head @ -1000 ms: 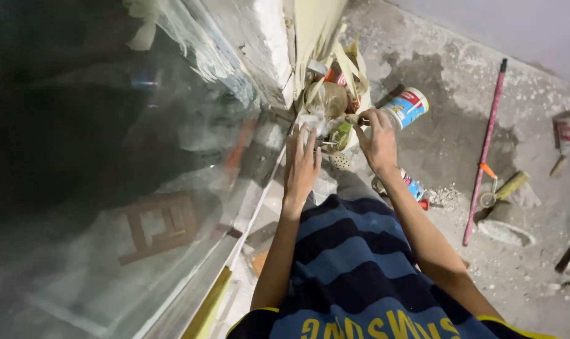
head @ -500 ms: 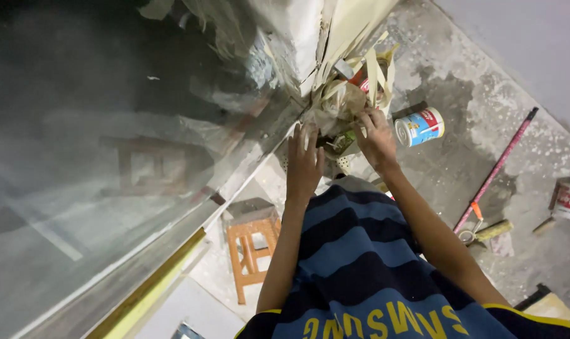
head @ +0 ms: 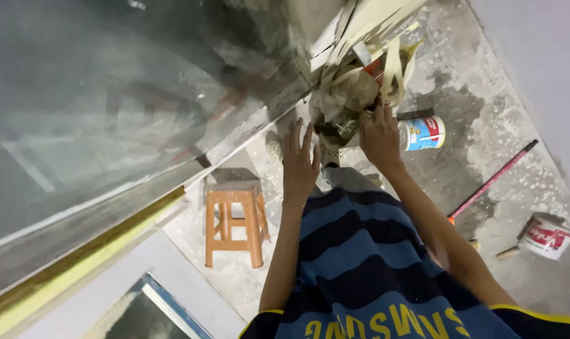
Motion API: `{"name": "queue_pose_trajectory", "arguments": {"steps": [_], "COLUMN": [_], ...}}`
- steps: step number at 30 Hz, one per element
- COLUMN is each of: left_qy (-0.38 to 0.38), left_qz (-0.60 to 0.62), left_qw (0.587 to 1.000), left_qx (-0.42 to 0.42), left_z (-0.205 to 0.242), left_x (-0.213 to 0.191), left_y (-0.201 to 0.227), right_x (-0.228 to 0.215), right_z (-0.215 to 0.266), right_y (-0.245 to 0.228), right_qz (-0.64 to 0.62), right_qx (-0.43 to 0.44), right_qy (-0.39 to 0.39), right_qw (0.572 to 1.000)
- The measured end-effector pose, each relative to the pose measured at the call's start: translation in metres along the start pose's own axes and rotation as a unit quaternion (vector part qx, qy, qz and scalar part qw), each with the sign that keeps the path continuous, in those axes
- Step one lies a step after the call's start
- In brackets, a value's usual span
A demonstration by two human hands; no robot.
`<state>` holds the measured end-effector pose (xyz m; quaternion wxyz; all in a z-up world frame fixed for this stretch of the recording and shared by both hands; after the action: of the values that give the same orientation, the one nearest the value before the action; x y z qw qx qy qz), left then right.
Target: The person retrieves a cloth from a bag, handles a small box and a cylindrical tube, lifts and moves a paint tray across the floor by hand, and opens a plastic bag.
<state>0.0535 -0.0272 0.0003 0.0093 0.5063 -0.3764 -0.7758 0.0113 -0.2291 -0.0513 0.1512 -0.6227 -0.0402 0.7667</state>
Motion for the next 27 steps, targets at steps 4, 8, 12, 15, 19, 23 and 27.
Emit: {"name": "queue_pose_trajectory", "arguments": {"steps": [4, 8, 12, 15, 19, 23, 27], "left_qy": [0.009, 0.022, 0.064, 0.102, 0.137, 0.187, 0.227], "left_qz": [0.001, 0.025, 0.030, 0.033, 0.026, 0.075, 0.073], "left_qw": [1.000, 0.997, 0.995, 0.992, 0.988, 0.977, 0.963], "left_qx": [-0.027, -0.066, -0.075, -0.068, -0.068, -0.072, -0.130], "left_z": [0.013, 0.033, 0.051, 0.071, 0.089, 0.126, 0.179], "left_x": [-0.003, -0.012, -0.026, -0.035, -0.052, -0.075, -0.097], "left_y": [-0.004, -0.012, -0.019, -0.027, -0.033, -0.048, -0.072], "right_x": [-0.008, -0.019, -0.042, -0.068, -0.097, -0.104, -0.103], "right_z": [0.006, 0.017, 0.024, 0.034, 0.040, 0.042, 0.043], "right_y": [0.013, 0.013, -0.011, -0.050, -0.106, -0.158, -0.204], "right_qz": [-0.106, -0.097, -0.138, -0.126, -0.134, -0.134, -0.102], "right_qx": [0.030, 0.038, 0.010, -0.051, -0.134, -0.203, -0.250], "right_qy": [-0.078, -0.084, -0.039, 0.032, 0.103, 0.120, 0.128], "right_qw": [0.991, 0.991, 0.990, 0.990, 0.976, 0.962, 0.954]}}
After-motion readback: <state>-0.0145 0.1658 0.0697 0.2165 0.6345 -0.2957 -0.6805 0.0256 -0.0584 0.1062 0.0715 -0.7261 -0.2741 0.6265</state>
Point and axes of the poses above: each hand's wrist, its own z-axis away from the middle knuckle, its own x-axis out of the palm, y = z × x, the point moved 6 cm from there along -z, towards the middle knuckle, and after that the axes turned 15 degrees about -y, right-handed, at the moved point
